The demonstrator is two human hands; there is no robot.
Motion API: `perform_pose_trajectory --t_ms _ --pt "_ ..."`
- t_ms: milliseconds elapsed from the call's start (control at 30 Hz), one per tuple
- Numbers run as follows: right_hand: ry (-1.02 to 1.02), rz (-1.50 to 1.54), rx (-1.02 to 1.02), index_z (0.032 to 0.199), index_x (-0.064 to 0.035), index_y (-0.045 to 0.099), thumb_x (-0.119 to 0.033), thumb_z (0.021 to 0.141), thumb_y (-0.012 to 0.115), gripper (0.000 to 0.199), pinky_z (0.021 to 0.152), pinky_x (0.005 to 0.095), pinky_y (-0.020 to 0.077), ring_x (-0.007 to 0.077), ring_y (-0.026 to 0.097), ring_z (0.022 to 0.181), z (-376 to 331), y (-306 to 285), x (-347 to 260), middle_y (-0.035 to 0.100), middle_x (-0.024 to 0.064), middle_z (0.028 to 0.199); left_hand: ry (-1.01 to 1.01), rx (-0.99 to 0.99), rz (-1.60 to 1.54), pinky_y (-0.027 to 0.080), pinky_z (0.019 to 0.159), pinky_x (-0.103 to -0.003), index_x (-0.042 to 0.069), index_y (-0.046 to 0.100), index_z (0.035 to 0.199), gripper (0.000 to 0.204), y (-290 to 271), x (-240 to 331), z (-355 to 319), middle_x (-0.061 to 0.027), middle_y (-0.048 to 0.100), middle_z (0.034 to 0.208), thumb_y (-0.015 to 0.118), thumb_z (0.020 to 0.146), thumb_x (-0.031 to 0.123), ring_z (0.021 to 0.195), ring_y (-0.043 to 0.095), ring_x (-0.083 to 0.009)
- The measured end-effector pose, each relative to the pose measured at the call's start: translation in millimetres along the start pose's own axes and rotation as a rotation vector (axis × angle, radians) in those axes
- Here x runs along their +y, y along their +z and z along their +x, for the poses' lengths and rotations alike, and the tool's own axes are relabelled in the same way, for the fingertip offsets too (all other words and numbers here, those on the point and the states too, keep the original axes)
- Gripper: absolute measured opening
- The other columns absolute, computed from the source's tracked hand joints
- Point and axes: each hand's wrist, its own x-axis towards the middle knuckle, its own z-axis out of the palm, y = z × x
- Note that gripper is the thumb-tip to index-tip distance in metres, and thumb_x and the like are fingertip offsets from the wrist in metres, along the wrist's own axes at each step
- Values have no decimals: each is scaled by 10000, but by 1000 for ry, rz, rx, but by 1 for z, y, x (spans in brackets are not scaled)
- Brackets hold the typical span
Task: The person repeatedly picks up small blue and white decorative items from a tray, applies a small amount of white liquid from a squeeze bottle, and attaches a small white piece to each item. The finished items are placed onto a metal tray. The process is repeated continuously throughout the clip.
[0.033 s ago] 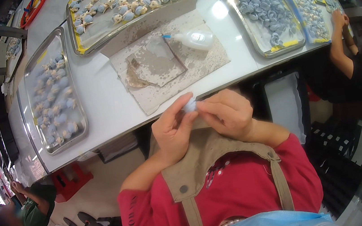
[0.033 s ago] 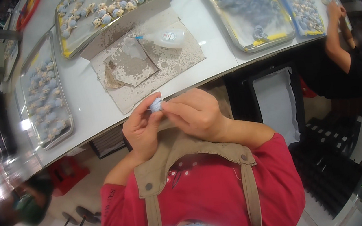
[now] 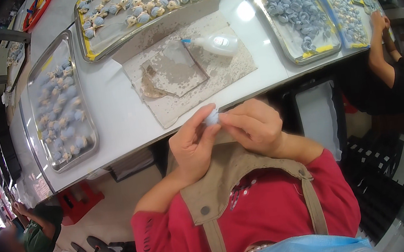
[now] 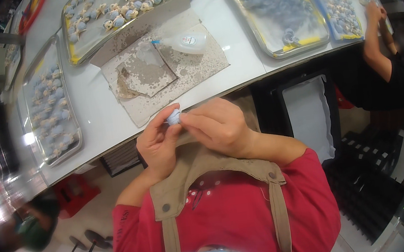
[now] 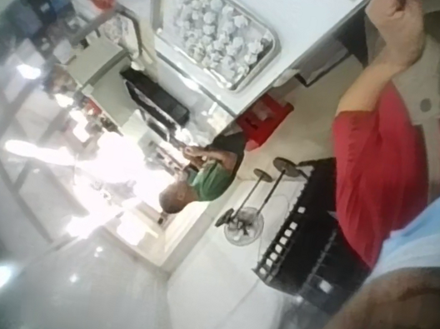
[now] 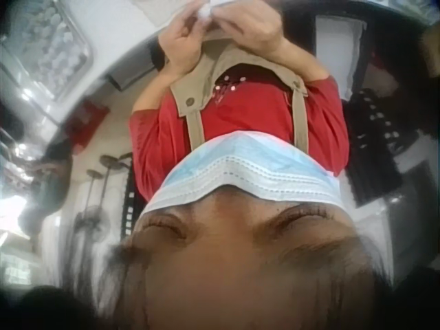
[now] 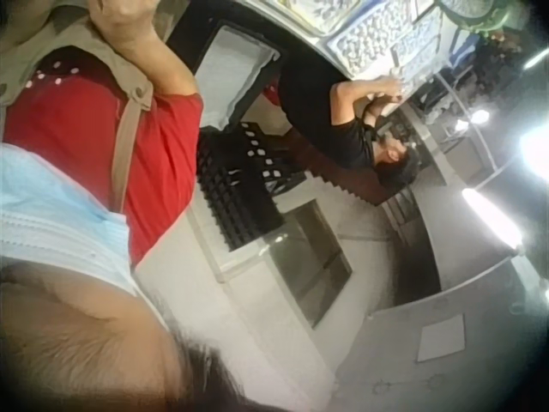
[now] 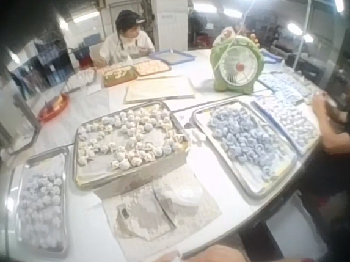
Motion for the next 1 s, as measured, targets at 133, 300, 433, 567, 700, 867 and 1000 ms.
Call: perform_pose_trajectory --t_ms 133,300,433,567,700,867,1000 --pt "-46 56 -74 898 -23 660 49 630 710 282 557 283 466 204 584 646 2 -8 9 632 92 789 54 -21 -31 464 782 -223 -37 541 1159 334 1 5 5 -109 593 1119 612 833 -15 924 566 -108" --pt "357 612 -58 1038 -27 609 -100 717 729 350 722 302 491 182 604 874 5 -3 13 630 95 974 89 -97 -284 471 815 -247 -30 542 1161 352 5 6 8 -122 589 1149 635 824 17 979 576 -142" --pt "478 803 -405 1153 1 555 -273 733 724 529 769 275 480 167 589 905 13 -12 18 629 95 1004 72 -127 -195 482 800 -252 -19 547 1166 379 0 11 5 -123 618 1101 658 821 93 924 607 -152" --pt "375 790 -410 1143 18 557 -336 716 713 576 795 298 480 206 605 934 10 -11 20 628 117 1037 252 -136 25 491 748 -244 -15 577 1131 381 -3 9 7 -120 658 999 679 810 163 846 631 -149" --pt "206 748 -312 1106 1 571 -268 742 715 475 792 299 486 220 613 936 5 -3 24 623 125 1051 268 -157 88 489 721 -242 -17 607 1075 351 -6 12 6 -128 665 947 686 806 193 827 638 -161" --pt "181 811 -265 1062 13 580 -214 760 715 401 794 327 488 261 608 951 2 0 23 615 162 1044 318 -175 87 489 709 -244 -12 619 1046 306 -4 16 8 -120 666 923 676 816 182 808 641 -169" --pt "212 875 -264 1053 53 580 -225 751 723 434 820 357 476 295 600 967 4 -1 21 609 219 1025 321 -197 90 485 700 -238 -9 620 1045 293 -8 14 8 -120 665 926 673 818 168 798 637 -161"
